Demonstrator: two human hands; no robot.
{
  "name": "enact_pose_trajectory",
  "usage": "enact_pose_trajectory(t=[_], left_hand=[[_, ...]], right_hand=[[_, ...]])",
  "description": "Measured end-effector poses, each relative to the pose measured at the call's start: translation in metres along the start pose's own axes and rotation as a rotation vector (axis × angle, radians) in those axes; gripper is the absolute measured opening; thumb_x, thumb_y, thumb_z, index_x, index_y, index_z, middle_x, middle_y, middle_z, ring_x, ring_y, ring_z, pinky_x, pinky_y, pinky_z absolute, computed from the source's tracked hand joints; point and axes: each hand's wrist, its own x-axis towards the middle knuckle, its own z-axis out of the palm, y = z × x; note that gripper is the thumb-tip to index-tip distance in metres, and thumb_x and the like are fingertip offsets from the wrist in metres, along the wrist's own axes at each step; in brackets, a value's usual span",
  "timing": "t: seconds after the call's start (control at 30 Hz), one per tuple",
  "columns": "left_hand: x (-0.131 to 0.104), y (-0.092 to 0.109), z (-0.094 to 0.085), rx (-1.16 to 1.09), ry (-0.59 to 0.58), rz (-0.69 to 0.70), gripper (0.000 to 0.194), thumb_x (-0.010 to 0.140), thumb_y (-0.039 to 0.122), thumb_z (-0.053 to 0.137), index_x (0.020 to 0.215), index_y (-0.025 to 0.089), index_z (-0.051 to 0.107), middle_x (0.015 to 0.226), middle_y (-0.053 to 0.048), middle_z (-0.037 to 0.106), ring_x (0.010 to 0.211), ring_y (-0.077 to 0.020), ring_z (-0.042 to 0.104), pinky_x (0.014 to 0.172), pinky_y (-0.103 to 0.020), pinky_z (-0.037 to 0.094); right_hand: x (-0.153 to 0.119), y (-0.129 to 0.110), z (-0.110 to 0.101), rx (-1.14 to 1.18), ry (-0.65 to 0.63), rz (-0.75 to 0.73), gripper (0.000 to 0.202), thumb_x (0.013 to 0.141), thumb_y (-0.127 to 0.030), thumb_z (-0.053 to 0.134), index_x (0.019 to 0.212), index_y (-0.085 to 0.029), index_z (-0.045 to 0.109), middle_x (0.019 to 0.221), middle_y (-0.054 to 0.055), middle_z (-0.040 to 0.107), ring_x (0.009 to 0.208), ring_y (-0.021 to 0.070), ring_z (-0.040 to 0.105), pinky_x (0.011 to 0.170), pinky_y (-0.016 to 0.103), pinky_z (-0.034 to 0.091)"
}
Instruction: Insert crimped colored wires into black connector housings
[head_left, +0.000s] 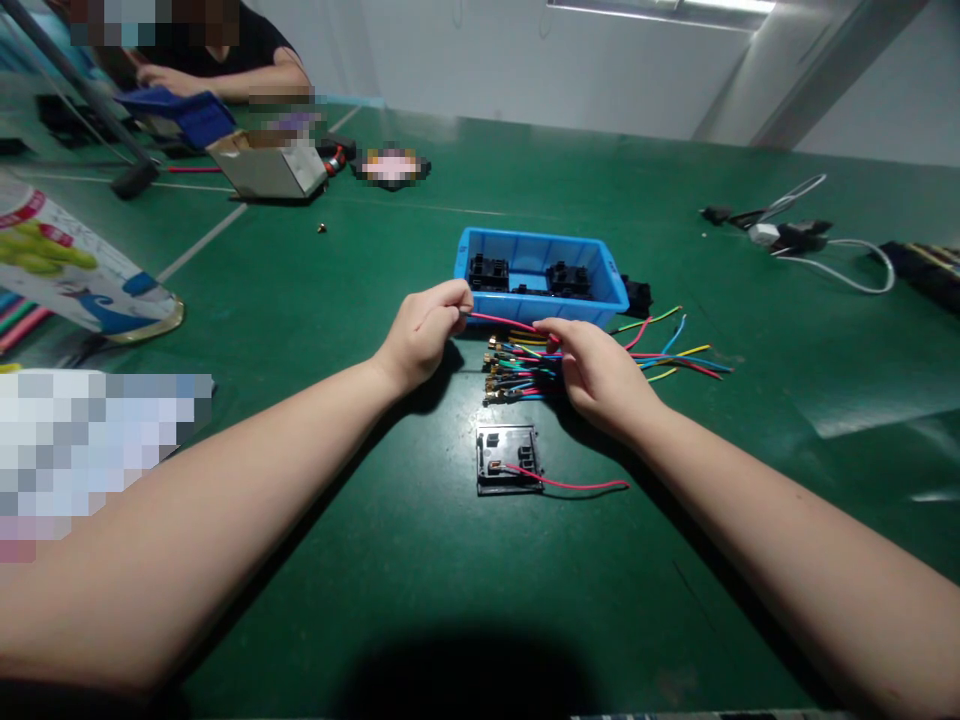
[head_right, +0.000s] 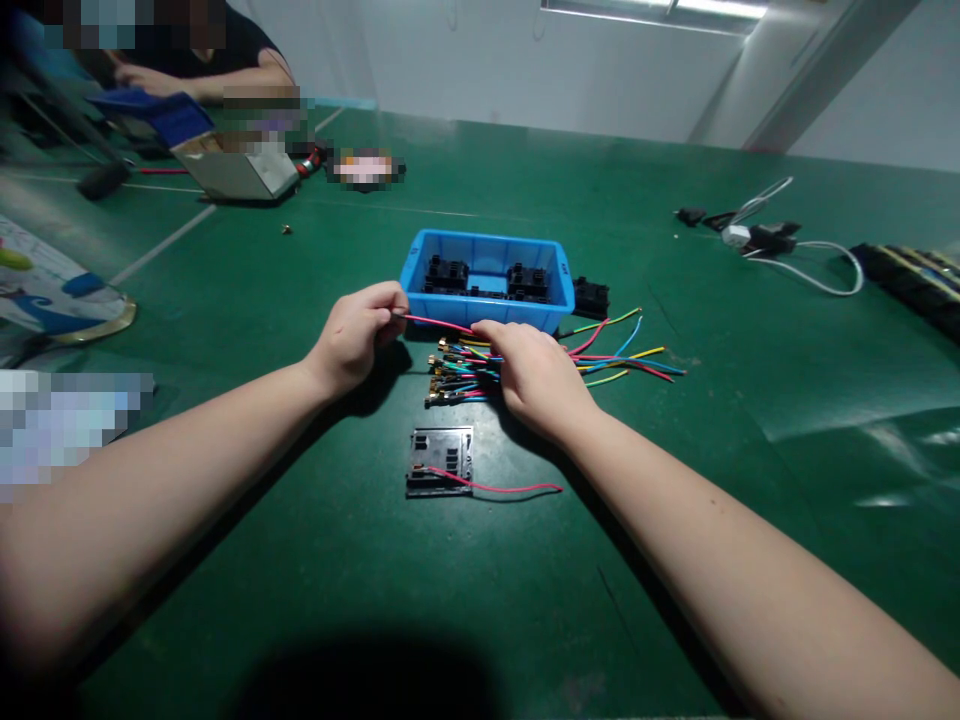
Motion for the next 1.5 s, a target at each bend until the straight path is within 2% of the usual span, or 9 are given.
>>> enact_pose_trajectory(t=[0.27, 0.43, 0.63, 0.73, 0.83, 0.93, 1.23, 1.37, 1.5], left_hand=[[-0.001, 0.003, -0.001, -0.073, 0.140, 0.022, 0.011, 0.073, 0.025, 0.038, 0.062, 0.022, 0.038, 0.054, 0.003, 0.037, 0.052, -0.0129, 0.033, 0.051, -0.028, 0.026], [0.001, -0.001, -0.004, -0.094, 0.055, 0.057, 0.016, 0.073, 0.028, 0.042, 0.059, 0.022, 0.040, 0.055, 0.004, 0.037, 0.055, -0.0124, 0.035, 0.054, -0.028, 0.028], [0.000, 0.002, -0.005, -0.018, -0.025, 0.100, 0.019, 0.077, 0.031, 0.040, 0.061, 0.021, 0.041, 0.057, 0.004, 0.038, 0.058, -0.0129, 0.037, 0.056, -0.028, 0.029], [-0.001, 0.008, -0.004, 0.107, -0.094, 0.156, 0.020, 0.078, 0.032, 0.038, 0.062, 0.021, 0.040, 0.056, 0.004, 0.037, 0.056, -0.0128, 0.037, 0.056, -0.028, 0.030], [-0.002, 0.013, -0.003, 0.199, -0.170, 0.216, 0.018, 0.078, 0.029, 0.037, 0.063, 0.021, 0.040, 0.055, 0.004, 0.038, 0.054, -0.0124, 0.038, 0.055, -0.027, 0.031], [-0.002, 0.015, -0.002, 0.236, -0.175, 0.268, 0.016, 0.079, 0.027, 0.037, 0.064, 0.021, 0.041, 0.057, 0.003, 0.041, 0.054, -0.0125, 0.040, 0.054, -0.026, 0.032], [-0.005, 0.022, 0.001, 0.408, -0.343, 0.425, 0.016, 0.080, 0.023, 0.038, 0.066, 0.021, 0.045, 0.058, 0.000, 0.053, 0.055, -0.0155, 0.047, 0.055, -0.027, 0.035], [-0.003, 0.039, 0.002, 0.460, -0.546, 0.388, 0.016, 0.080, 0.024, 0.043, 0.073, 0.019, 0.057, 0.063, -0.001, 0.061, 0.057, -0.0151, 0.053, 0.055, -0.026, 0.035], [0.001, 0.062, -0.002, 0.482, -0.770, 0.283, 0.019, 0.084, 0.026, 0.049, 0.086, 0.019, 0.067, 0.076, -0.002, 0.071, 0.065, -0.0142, 0.060, 0.059, -0.024, 0.038]], right_hand=[[0.000, 0.005, -0.001, -0.077, 0.125, -0.052, 0.037, 0.090, -0.011, 0.040, 0.121, -0.010, 0.061, 0.097, 0.014, 0.066, 0.092, 0.0266, 0.059, 0.083, 0.041, 0.050], [-0.003, 0.004, -0.006, -0.181, 0.228, -0.083, 0.038, 0.092, -0.011, 0.039, 0.122, -0.017, 0.062, 0.094, 0.009, 0.066, 0.088, 0.0234, 0.058, 0.078, 0.037, 0.048], [-0.006, -0.013, -0.017, -0.493, 0.302, -0.105, 0.037, 0.094, -0.014, 0.042, 0.122, -0.019, 0.065, 0.088, 0.007, 0.070, 0.077, 0.0207, 0.057, 0.069, 0.034, 0.041], [-0.007, -0.035, -0.023, -0.551, 0.205, -0.091, 0.034, 0.093, -0.021, 0.045, 0.120, -0.018, 0.066, 0.082, 0.007, 0.072, 0.071, 0.0200, 0.058, 0.059, 0.032, 0.033], [-0.006, -0.057, -0.030, -0.448, -0.018, 0.122, 0.027, 0.093, -0.026, 0.044, 0.101, -0.018, 0.068, 0.079, 0.006, 0.073, 0.065, 0.0190, 0.061, 0.053, 0.031, 0.026], [-0.004, -0.069, -0.035, -0.288, -0.172, 0.255, 0.028, 0.094, -0.029, 0.040, 0.101, -0.021, 0.066, 0.076, 0.003, 0.073, 0.061, 0.0196, 0.063, 0.053, 0.030, 0.026], [-0.002, -0.061, -0.024, -0.119, -0.231, 0.285, 0.028, 0.098, -0.031, 0.037, 0.108, -0.021, 0.061, 0.091, 0.007, 0.074, 0.075, 0.0237, 0.067, 0.060, 0.031, 0.035], [-0.001, -0.059, -0.024, 0.151, -0.305, 0.299, 0.026, 0.097, -0.030, 0.039, 0.106, -0.021, 0.062, 0.099, 0.007, 0.073, 0.086, 0.0222, 0.066, 0.072, 0.031, 0.044], [0.001, -0.055, -0.037, 0.388, -0.476, 0.329, 0.027, 0.095, -0.032, 0.046, 0.112, -0.021, 0.065, 0.112, 0.006, 0.071, 0.099, 0.0221, 0.064, 0.087, 0.034, 0.046]])
